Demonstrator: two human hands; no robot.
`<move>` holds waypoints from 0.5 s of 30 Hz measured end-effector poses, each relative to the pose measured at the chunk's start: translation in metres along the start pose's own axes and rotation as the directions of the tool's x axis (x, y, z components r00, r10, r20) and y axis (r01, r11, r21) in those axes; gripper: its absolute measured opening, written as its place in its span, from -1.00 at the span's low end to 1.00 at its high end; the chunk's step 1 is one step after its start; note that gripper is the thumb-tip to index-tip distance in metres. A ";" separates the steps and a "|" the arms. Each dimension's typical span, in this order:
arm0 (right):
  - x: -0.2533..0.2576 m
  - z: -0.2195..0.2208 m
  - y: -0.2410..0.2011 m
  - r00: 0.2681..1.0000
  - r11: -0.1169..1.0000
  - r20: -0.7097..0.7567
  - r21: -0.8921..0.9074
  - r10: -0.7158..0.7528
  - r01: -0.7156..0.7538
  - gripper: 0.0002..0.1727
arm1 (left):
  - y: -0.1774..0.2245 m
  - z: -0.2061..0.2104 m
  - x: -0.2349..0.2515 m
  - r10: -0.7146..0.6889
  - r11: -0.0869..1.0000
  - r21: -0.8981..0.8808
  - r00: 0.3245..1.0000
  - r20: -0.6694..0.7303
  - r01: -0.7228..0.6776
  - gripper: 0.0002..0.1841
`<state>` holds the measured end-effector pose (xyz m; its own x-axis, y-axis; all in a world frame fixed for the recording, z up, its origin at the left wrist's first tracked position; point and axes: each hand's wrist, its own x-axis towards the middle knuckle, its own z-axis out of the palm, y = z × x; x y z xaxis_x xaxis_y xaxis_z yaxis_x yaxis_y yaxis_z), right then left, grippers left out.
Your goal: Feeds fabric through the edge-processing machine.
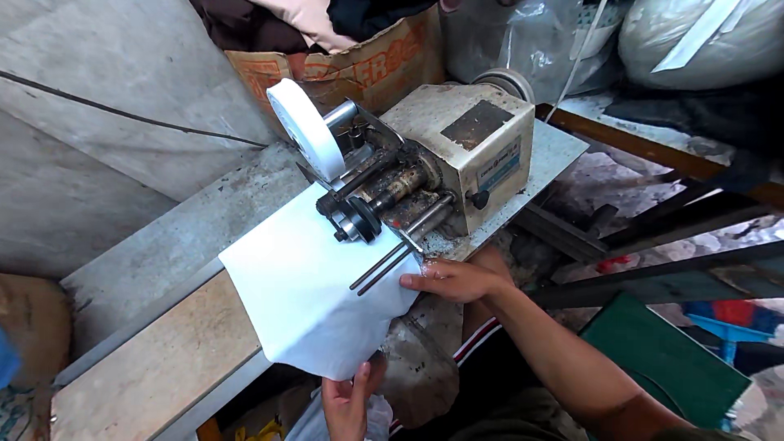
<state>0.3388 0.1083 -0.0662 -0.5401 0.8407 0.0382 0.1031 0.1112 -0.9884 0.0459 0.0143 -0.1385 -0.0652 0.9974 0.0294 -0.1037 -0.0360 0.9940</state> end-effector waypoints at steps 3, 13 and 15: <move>-0.001 0.000 -0.001 1.000 1.000 -0.005 -0.010 -0.004 0.004 -0.55 | 0.000 -0.001 0.002 0.020 1.000 0.004 1.000 0.004 -0.020 -0.53; -0.002 0.002 -0.002 0.999 1.000 -0.039 0.001 0.028 -0.028 -0.57 | 0.000 0.001 -0.001 0.031 0.999 0.024 0.998 0.048 -0.032 -0.56; -0.002 0.002 -0.002 0.999 0.999 -0.044 -0.005 0.032 -0.033 -0.57 | -0.002 0.001 0.000 0.031 0.999 0.029 0.997 0.064 -0.033 -0.55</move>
<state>0.3377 0.1054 -0.0644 -0.4993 0.8663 0.0127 0.1249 0.0865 -0.9884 0.0475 0.0140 -0.1402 -0.0045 0.9977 0.0669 -0.0726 -0.0671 0.9951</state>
